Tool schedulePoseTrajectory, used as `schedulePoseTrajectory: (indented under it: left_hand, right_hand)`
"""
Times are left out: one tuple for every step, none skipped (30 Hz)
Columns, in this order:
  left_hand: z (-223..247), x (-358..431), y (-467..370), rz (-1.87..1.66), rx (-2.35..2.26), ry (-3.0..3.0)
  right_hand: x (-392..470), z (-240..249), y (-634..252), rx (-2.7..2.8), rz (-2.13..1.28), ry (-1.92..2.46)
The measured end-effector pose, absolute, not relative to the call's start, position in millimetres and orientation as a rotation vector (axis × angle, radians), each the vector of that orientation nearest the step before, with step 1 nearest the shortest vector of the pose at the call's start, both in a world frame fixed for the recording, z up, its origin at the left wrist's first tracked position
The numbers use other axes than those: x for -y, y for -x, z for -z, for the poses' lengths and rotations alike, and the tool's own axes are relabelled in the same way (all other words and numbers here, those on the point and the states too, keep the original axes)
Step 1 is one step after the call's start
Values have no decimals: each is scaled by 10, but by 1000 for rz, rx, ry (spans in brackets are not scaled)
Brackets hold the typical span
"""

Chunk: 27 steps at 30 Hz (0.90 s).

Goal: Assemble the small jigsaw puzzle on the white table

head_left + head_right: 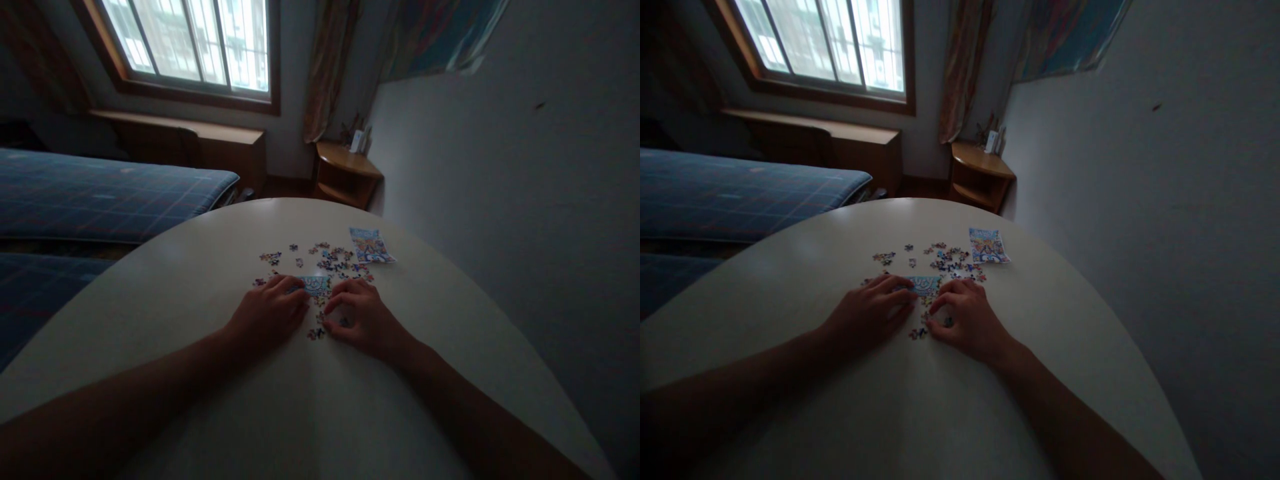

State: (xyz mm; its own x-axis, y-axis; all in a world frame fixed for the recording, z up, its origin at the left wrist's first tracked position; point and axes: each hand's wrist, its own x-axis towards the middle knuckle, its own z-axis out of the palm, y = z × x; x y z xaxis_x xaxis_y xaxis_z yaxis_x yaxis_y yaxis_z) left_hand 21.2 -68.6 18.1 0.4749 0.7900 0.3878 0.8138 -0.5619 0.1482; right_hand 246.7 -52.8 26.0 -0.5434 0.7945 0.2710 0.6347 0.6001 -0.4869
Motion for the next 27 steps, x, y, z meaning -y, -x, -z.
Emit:
schedulePoseTrajectory:
  left_hand:
    - [-182,685,-212,654,1439,2647]
    - [-183,684,-212,655,1435,2646]
    - [-183,683,-213,654,1431,2643]
    - [-182,682,-213,653,1427,2639]
    - [-180,681,-214,653,1422,2636]
    - [-178,681,-214,655,1417,2634]
    - [-175,682,-214,658,1411,2635]
    - [-172,683,-213,663,1406,2636]
    - [-169,685,-212,669,1405,2637]
    - [-168,688,-212,672,1405,2639]
    - [-168,690,-211,671,1408,2641]
    - [-169,693,-210,670,1414,2640]
    - [-171,695,-210,668,1420,2640]
    - [-175,697,-210,666,1423,2641]
    - [-179,698,-211,666,1424,2643]
    - [-184,699,-212,669,1423,2644]
    - [-189,699,-213,673,1425,2644]
    - [-194,700,-215,674,1424,2645]
    - [-199,700,-217,673,1425,2645]
    - [-205,700,-219,669,1429,2644]
    - [-209,701,-220,663,1432,2645]
    - [-214,702,-221,656,1433,2648]
    - [-218,703,-222,649,1433,2653]
    - [-221,704,-222,644,1434,2658]
    - [-224,705,-221,643,1436,2659]
    - [-225,705,-220,641,1436,2662]
    - [-226,706,-219,642,1437,2663]
  right_hand:
    - [528,-255,-2458,2364,-456,1128]
    - [527,-251,-2447,2361,-454,1125]
    - [527,-248,-2436,2354,-453,1127]
    - [527,-246,-2425,2346,-452,1131]
    - [527,-245,-2414,2335,-448,1138]
    - [527,-245,-2405,2326,-442,1147]
    - [527,-246,-2396,2318,-437,1154]
    - [527,-248,-2389,2313,-430,1161]
    - [527,-250,-2383,2311,-426,1166]
    - [528,-251,-2379,2312,-424,1170]
    - [529,-251,-2376,2311,-421,1175]
    - [530,-250,-2374,2307,-418,1182]
    - [531,-246,-2375,2303,-416,1187]
    - [531,-241,-2376,2298,-415,1187]
    - [532,-235,-2379,2295,-413,1184]
    - [531,-229,-2381,2293,-411,1181]
    - [531,-224,-2384,2294,-411,1177]
    - [530,-220,-2386,2298,-412,1174]
    - [529,-219,-2387,2302,-413,1174]
    - [528,-220,-2386,2303,-415,1175]
    - [527,-222,-2384,2304,-419,1174]
    - [526,-225,-2382,2303,-422,1170]
    - [525,-227,-2380,2301,-424,1165]
    - [524,-229,-2377,2300,-427,1157]
    - [522,-229,-2376,2299,-429,1150]
    - [521,-227,-2375,2298,-429,1144]
    - [520,-224,-2375,2297,-428,1140]
